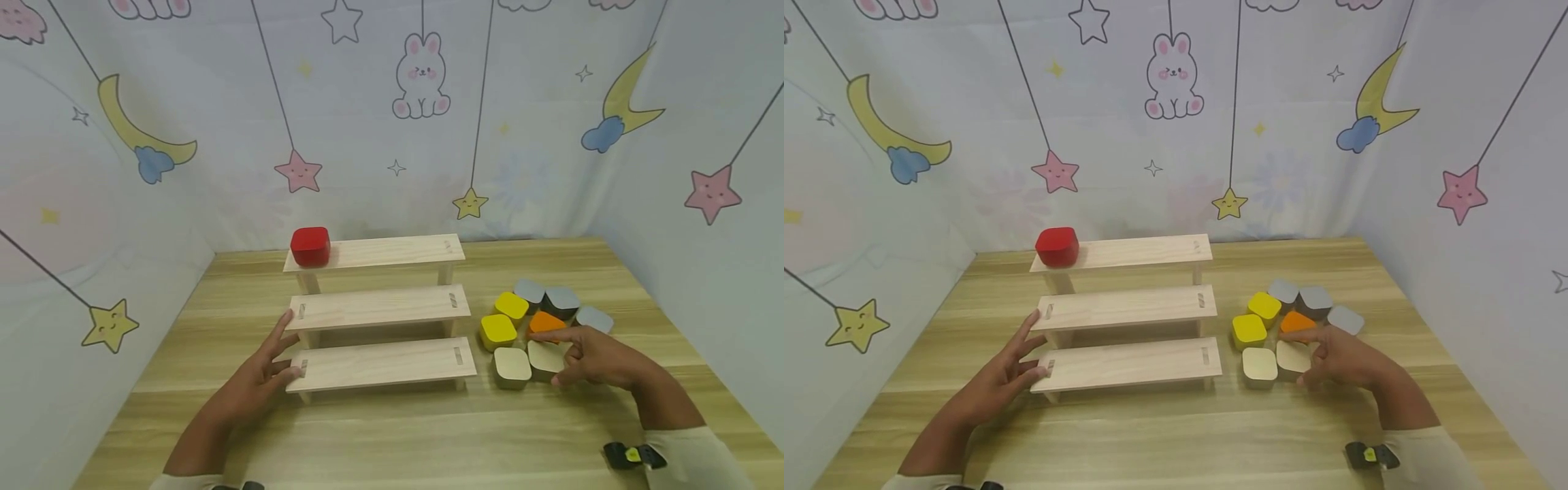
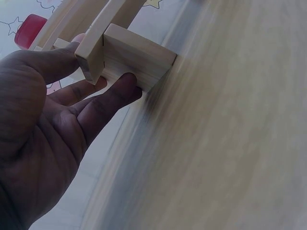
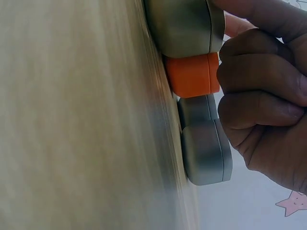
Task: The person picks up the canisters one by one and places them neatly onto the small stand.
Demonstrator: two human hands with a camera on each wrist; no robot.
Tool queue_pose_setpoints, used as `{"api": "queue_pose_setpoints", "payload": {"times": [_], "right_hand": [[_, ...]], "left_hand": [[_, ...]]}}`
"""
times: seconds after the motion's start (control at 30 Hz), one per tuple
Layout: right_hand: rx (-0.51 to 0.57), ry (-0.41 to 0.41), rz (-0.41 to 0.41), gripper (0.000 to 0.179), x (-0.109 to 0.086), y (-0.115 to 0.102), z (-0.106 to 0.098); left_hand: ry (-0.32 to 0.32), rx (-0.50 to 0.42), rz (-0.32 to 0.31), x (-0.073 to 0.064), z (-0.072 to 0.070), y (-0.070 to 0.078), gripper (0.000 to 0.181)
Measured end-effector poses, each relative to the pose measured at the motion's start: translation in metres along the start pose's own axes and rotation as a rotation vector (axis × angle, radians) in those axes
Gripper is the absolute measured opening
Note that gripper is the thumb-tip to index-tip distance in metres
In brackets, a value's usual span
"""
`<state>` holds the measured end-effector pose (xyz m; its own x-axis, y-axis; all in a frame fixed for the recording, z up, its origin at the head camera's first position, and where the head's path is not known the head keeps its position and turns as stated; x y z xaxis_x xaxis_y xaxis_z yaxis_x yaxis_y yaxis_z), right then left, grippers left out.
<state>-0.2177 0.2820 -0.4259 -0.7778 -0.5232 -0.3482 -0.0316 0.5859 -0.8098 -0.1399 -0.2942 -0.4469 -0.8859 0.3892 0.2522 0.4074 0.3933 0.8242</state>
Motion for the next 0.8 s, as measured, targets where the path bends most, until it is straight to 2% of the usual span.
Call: {"api": "queue_pose_setpoints", "payload": {"times": [0.53, 0.8], "right_hand": [[-0.030, 0.029, 0.039, 0.084, 0.0001, 0.0006, 0.0010], [-0.057, 0.036, 0.023, 0.079, -0.0023, -0.0009, 0.0007]], "left_hand": [[-0.003, 0.002, 0.002, 0.0002, -0.0008, -0.0009, 0.100], [-0.003, -0.006, -0.006, -0.0003, -0.0001, -0.0001, 0.100]]}}
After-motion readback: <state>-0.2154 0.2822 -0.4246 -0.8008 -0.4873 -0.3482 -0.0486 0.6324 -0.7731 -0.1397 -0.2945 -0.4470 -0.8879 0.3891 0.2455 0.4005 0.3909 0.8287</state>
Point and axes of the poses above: each hand's wrist, its own x-axis towards the middle knuckle, its own z-axis out of the palm, y = z × x, the point moved 3 cm from there along x, towards the middle knuckle, and after that the axes turned 13 degrees about z, right-handed, at the moved point
